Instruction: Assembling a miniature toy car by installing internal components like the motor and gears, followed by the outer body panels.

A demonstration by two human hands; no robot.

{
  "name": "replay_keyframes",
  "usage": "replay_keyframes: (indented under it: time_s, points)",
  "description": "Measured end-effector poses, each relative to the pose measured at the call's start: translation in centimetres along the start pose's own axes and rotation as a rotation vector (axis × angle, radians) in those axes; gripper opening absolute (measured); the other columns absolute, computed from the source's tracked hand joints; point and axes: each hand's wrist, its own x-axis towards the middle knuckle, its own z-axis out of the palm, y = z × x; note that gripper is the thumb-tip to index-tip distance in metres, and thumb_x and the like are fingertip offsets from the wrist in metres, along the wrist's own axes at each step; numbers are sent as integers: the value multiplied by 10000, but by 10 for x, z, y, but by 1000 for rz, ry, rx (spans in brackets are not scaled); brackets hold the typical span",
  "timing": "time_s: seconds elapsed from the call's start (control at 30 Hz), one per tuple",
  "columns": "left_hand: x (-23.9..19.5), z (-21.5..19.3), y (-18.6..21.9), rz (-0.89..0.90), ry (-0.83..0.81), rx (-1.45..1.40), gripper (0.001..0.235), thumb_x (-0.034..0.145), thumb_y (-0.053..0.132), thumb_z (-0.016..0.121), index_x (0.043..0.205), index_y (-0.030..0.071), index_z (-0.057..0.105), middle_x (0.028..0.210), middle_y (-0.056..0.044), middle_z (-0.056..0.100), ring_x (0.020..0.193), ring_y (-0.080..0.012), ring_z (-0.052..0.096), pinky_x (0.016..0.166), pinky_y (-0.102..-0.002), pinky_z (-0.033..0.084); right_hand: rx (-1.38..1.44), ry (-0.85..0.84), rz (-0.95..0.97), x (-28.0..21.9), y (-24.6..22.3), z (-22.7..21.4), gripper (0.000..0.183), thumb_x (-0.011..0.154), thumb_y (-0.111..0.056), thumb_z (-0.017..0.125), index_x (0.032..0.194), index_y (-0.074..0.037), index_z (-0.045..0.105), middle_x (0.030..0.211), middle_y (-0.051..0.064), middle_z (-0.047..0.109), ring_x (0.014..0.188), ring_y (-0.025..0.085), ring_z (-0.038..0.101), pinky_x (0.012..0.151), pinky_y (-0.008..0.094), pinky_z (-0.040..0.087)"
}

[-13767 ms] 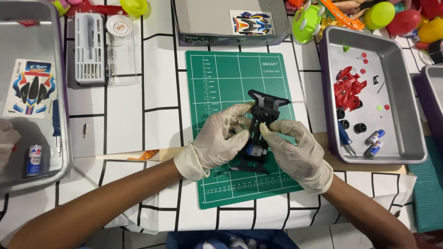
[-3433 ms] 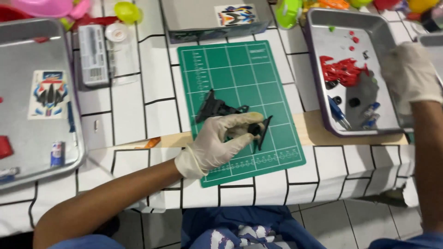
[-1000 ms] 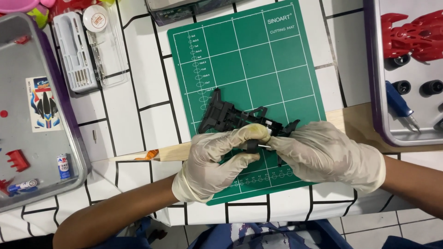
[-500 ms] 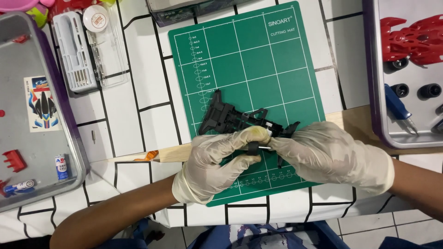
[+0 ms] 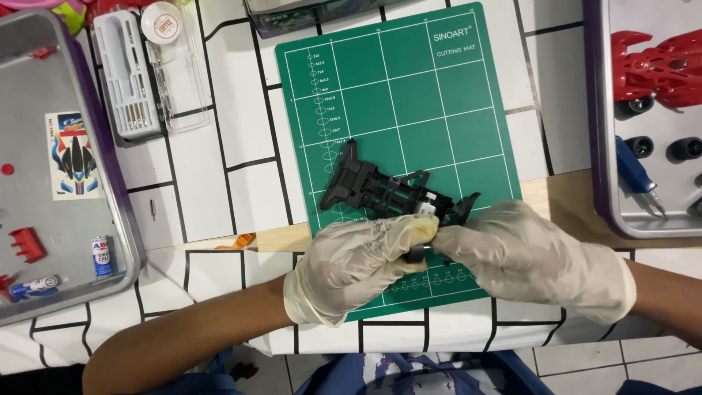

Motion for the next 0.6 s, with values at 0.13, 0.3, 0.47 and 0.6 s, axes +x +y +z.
replay_keyframes:
  time_s: [0.13, 0.3, 0.47, 0.6]
  points:
    - [14, -4, -4, 196, -42, 290, 631, 1046, -91, 479, 1611, -39, 205, 1539, -278, 380, 1371, -460, 463, 1157, -572, 438, 123, 79, 112, -2, 0, 5, 611, 981, -72, 530, 1557, -149, 344, 609, -74, 482, 445, 126, 428, 449, 276, 399]
    - [10, 39, -18, 220, 45, 1188, 649, 1001, -20, 548, 1591, 34, 283, 1552, -178, 444, 1439, -298, 468, 1242, -478, 400, -90, 8, 19, -1, 1, 5, 810, 890, -44, 519, 1620, -55, 169, 600, -89, 374, 445, 110, 409, 412, 284, 345]
    - [2, 139, -64, 1473, -5, 2151, 383, 897, 189, 814, 1222, 51, 668, 1194, -101, 745, 1110, -227, 776, 1017, -324, 670, -224, 247, 37, 50, -32, -46, 403, 1128, -233, 363, 1460, -14, 424, 676, -64, 578, 483, 48, 504, 396, 212, 472]
    - [-2, 143, -67, 1468, -133, 2046, 317, 858, 118, 843, 1113, 53, 666, 1110, -118, 741, 1047, -238, 766, 968, -350, 675, -650, 412, -63, 30, -44, -36, 722, 1148, -197, 451, 1714, -238, 4, 1417, 196, 628, 721, 188, 717, 530, 289, 555]
